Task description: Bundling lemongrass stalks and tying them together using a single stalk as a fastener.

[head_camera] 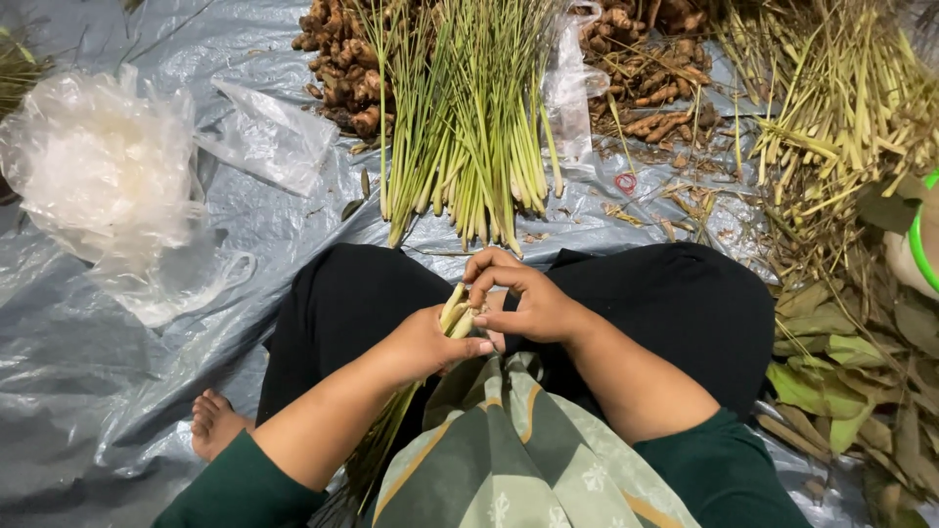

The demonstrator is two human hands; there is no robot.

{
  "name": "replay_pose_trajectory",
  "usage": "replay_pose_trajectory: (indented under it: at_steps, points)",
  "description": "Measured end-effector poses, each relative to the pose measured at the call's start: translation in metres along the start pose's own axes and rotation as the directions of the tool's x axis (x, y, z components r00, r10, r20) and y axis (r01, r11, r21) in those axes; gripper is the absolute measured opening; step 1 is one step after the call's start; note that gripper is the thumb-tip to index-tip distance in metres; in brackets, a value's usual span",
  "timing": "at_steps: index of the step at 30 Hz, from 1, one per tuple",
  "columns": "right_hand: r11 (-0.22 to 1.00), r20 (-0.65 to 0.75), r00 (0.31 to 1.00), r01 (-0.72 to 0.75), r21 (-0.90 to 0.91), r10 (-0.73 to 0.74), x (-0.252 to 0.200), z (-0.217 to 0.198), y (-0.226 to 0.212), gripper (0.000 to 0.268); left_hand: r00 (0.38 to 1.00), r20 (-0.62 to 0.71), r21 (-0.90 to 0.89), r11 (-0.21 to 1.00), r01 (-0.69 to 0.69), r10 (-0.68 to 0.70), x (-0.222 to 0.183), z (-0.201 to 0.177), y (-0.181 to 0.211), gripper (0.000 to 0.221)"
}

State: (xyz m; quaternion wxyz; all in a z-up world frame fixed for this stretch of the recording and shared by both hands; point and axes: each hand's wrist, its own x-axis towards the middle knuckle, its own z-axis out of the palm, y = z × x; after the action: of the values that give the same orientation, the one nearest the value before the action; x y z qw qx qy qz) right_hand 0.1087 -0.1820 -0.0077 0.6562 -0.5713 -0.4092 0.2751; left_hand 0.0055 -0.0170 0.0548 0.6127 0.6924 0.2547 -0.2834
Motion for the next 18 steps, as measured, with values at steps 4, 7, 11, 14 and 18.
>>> replay_pose_trajectory:
  at_steps: [4, 7, 11, 14, 18]
  points:
    - [0.996, -0.007, 0.998, 0.056, 0.076, -0.056, -0.003, 0.003, 0.004, 0.02, 0.996, 0.055, -0.146, 0.988, -0.057, 0.066, -0.006, -0.002, 0.006, 0.038]
    - [0.986, -0.012, 0.996, 0.086, 0.143, -0.085, -0.004, 0.008, 0.005, 0.017, 0.991, 0.103, -0.187, 0.98, -0.069, 0.089, -0.005, -0.001, 0.005, 0.041]
    - [0.988, -0.069, 0.989, 0.134, 0.083, -0.128, -0.003, 0.012, 0.014, 0.018, 0.994, 0.065, -0.068, 0.995, -0.078, 0.083, 0.001, 0.0, 0.001, 0.04]
    - [0.984, -0.089, 0.98, 0.179, 0.015, -0.177, 0.0, 0.013, 0.012, 0.016, 0.996, 0.062, 0.083, 0.994, -0.067, 0.062, 0.011, 0.004, -0.008, 0.043]
    - [0.951, -0.08, 0.953, 0.28, -0.131, -0.291, -0.004, 0.008, 0.019, 0.019, 0.997, 0.06, 0.071, 0.996, -0.058, 0.054, 0.011, 0.011, -0.011, 0.054]
